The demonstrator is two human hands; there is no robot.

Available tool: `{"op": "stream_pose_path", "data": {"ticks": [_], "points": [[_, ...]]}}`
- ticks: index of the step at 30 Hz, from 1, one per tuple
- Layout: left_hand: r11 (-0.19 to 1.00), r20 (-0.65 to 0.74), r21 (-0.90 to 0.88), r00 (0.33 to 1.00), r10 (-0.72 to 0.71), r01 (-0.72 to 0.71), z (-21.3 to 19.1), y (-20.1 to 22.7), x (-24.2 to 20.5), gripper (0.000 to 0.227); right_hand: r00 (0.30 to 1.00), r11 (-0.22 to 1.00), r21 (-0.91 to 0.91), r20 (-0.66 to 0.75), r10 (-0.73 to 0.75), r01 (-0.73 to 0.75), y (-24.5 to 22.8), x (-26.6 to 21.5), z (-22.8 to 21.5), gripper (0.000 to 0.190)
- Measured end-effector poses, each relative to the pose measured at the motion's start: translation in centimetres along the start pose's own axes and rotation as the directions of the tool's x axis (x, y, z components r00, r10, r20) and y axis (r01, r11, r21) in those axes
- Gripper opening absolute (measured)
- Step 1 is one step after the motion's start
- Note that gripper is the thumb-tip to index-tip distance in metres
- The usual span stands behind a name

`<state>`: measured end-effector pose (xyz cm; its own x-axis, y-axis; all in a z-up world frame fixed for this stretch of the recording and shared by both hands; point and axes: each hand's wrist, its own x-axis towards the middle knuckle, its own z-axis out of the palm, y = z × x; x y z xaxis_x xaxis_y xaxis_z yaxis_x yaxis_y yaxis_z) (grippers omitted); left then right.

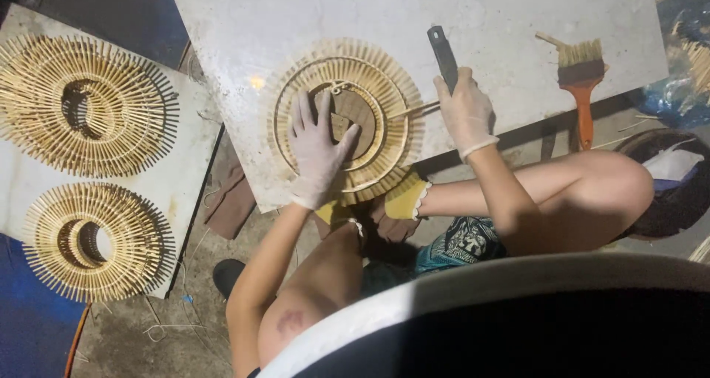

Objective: The person picks up a circular bamboo frame and places it onto a wooden block to scrape the inner edges with a metal tool. They rotate the frame by hand while scraping before setting it aside and repeating the process with another frame.

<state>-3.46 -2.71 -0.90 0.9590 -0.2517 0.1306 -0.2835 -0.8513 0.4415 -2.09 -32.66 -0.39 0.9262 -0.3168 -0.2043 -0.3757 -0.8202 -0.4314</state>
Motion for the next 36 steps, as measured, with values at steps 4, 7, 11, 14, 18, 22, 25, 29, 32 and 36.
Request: {"op": "stream_pose_path", "data": {"ticks": [4, 7, 11, 14, 18, 22, 25, 29, 32, 36], "points": [[0.992, -0.065, 0.028, 0.991, -0.118, 0.120, 0.4, 1.4, -0.4, 0.084, 0.991, 1.000, 0.003, -0.130, -0.029, 0.030, 1.3, 0.8, 2.2, 0.048], [0.991, -0.067, 0.069, 0.992, -0.109, 0.114, 0.9, 1.2, -0.5, 0.084, 0.988, 0.999, 0.033, -0.157, -0.001, 0.007, 0.9, 1.1, 2.4, 0.049], [0.992, -0.052, 0.076, 0.994, -0.100, 0.103, 0.6, 1.2, -0.4, 0.083, 0.985, 0.999, 0.042, -0.174, 0.013, -0.006, 0.1, 1.0, 2.0, 0.049], [0.992, -0.060, 0.088, 0.995, -0.083, 0.088, 0.9, 1.1, -0.5, 0.083, 0.979, 0.998, 0.050, -0.194, 0.057, -0.048, 0.5, 1.5, 2.9, 0.049], [0.991, -0.071, 0.102, 0.994, -0.081, 0.088, 1.0, 1.1, -0.5, 0.082, 0.959, 0.996, 0.042, -0.278, -0.061, 0.076, 1.1, 1.7, 3.7, 0.048], [0.992, -0.067, 0.089, 0.994, -0.084, 0.090, 1.3, 0.8, -0.7, 0.084, 0.946, 0.986, -0.054, -0.277, -0.165, 0.156, 0.6, 1.2, 2.2, 0.045], [0.993, 0.010, 0.085, 0.996, -0.085, 0.084, 0.1, 0.9, -0.4, 0.096, 0.990, 0.990, 0.069, 0.077, 0.118, -0.123, -1.5, -1.1, -3.1, 0.042], [0.998, 0.062, 0.028, 0.997, 0.049, -0.051, -2.3, 0.5, 1.5, 0.104, 0.884, 0.756, 0.588, 0.466, -0.025, -0.289, 1.9, -4.7, -4.4, 0.050], [0.978, 0.187, 0.083, 0.967, 0.174, -0.192, -2.4, 0.0, 2.5, 0.103, 0.573, 0.424, 0.560, 0.812, -0.109, -0.712, 1.2, -7.0, -4.8, 0.041], [0.978, 0.181, 0.071, 0.966, 0.182, -0.198, -1.9, -0.4, 2.4, 0.098, 0.598, 0.433, 0.596, 0.787, -0.151, -0.676, 1.1, -7.6, -3.7, 0.044]]}}
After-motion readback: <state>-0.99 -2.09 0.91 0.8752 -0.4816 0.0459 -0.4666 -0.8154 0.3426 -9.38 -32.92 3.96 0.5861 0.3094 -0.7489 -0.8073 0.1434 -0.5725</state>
